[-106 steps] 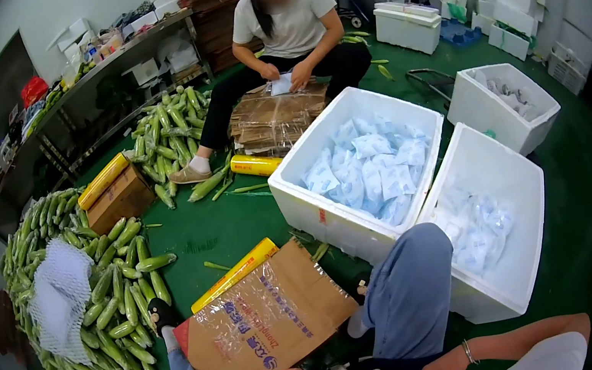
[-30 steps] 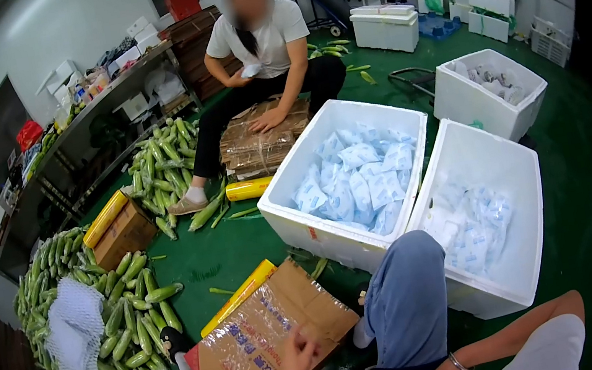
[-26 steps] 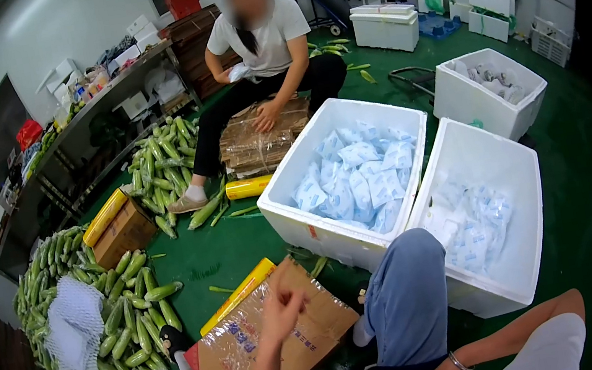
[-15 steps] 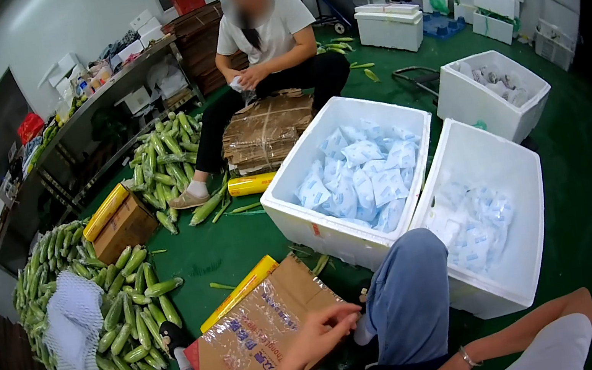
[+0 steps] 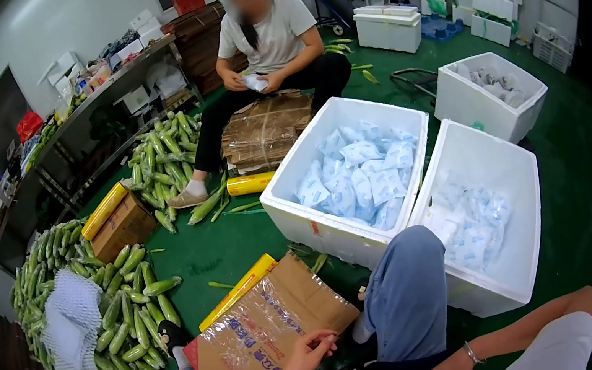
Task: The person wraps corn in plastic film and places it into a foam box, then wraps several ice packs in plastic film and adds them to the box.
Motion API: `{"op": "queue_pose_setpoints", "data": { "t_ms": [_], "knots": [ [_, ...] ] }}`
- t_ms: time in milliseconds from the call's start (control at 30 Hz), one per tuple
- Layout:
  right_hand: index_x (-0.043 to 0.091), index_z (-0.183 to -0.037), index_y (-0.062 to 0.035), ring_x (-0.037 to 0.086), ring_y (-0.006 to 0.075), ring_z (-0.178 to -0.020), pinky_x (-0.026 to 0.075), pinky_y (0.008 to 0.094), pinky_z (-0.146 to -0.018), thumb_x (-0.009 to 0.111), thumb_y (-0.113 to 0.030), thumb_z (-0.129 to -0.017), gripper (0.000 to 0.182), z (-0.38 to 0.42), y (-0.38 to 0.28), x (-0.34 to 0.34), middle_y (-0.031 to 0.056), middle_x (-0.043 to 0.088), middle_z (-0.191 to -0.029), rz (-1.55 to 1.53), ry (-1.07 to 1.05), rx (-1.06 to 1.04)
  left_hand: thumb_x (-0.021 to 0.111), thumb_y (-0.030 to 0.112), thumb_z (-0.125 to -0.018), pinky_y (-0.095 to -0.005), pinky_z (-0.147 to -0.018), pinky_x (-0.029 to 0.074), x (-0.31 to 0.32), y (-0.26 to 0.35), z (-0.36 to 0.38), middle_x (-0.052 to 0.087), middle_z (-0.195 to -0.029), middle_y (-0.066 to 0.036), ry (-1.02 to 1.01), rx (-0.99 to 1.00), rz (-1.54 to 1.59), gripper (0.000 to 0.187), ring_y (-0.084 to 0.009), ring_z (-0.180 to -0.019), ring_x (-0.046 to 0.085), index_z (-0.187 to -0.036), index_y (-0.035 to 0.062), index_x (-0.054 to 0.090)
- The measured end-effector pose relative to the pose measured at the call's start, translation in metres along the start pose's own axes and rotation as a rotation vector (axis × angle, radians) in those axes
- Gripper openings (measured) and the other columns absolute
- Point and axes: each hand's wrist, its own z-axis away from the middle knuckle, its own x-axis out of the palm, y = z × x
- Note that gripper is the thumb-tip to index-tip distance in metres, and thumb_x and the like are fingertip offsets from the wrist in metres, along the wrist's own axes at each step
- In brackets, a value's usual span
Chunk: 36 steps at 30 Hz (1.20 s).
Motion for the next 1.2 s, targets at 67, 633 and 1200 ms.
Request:
{"op": "queue_pose_setpoints", "data": {
  "t_ms": [67, 633, 1200],
  "knots": [
    [0.055, -0.108, 0.0091, 0.056, 0.0149, -0.089, 0.046, 0.0305, -0.080, 0.051, 0.002, -0.082, 0.026, 0.002, -0.006, -0.001, 0.0109, 0.065, -0.098, -0.014, 0.040, 0.058, 0.056, 0.012, -0.092, -0.0222, -0.065, 0.048, -0.001, -0.001, 0.004, 0.063, -0.081, -0.006, 0.014, -0.008, 0.000, 0.021, -0.0101, -0.071, 0.058, -0.108, -0.0016, 0.061],
    [0.060, -0.099, -0.0004, 0.066, 0.0172, -0.070, 0.053, 0.0305, -0.063, 0.065, -0.018, -0.081, 0.026, 0.138, -0.234, -0.276, 0.0095, 0.067, -0.077, 0.736, 1.503, 0.098, 0.056, 0.008, -0.091, -0.0217, -0.055, 0.047, -0.040, -0.066, 0.052, 0.064, -0.074, -0.009, 0.363, -0.250, 0.074, 0.017, -0.0099, -0.059, 0.057, -0.101, -0.0047, 0.063],
    [0.024, -0.135, 0.0067, 0.043, 0.0406, -0.117, 0.035, 0.0414, -0.102, 0.082, -0.039, -0.048, 0.114, 0.045, -0.190, -0.459, 0.0289, 0.042, -0.126, 1.124, 1.840, 0.134, 0.055, 0.021, -0.093, -0.0244, -0.051, 0.042, -0.052, -0.055, 0.067, 0.060, -0.070, -0.004, 0.573, -0.304, 0.054, 0.021, -0.0096, -0.056, 0.052, -0.092, 0.0011, 0.063]
  ]
}}
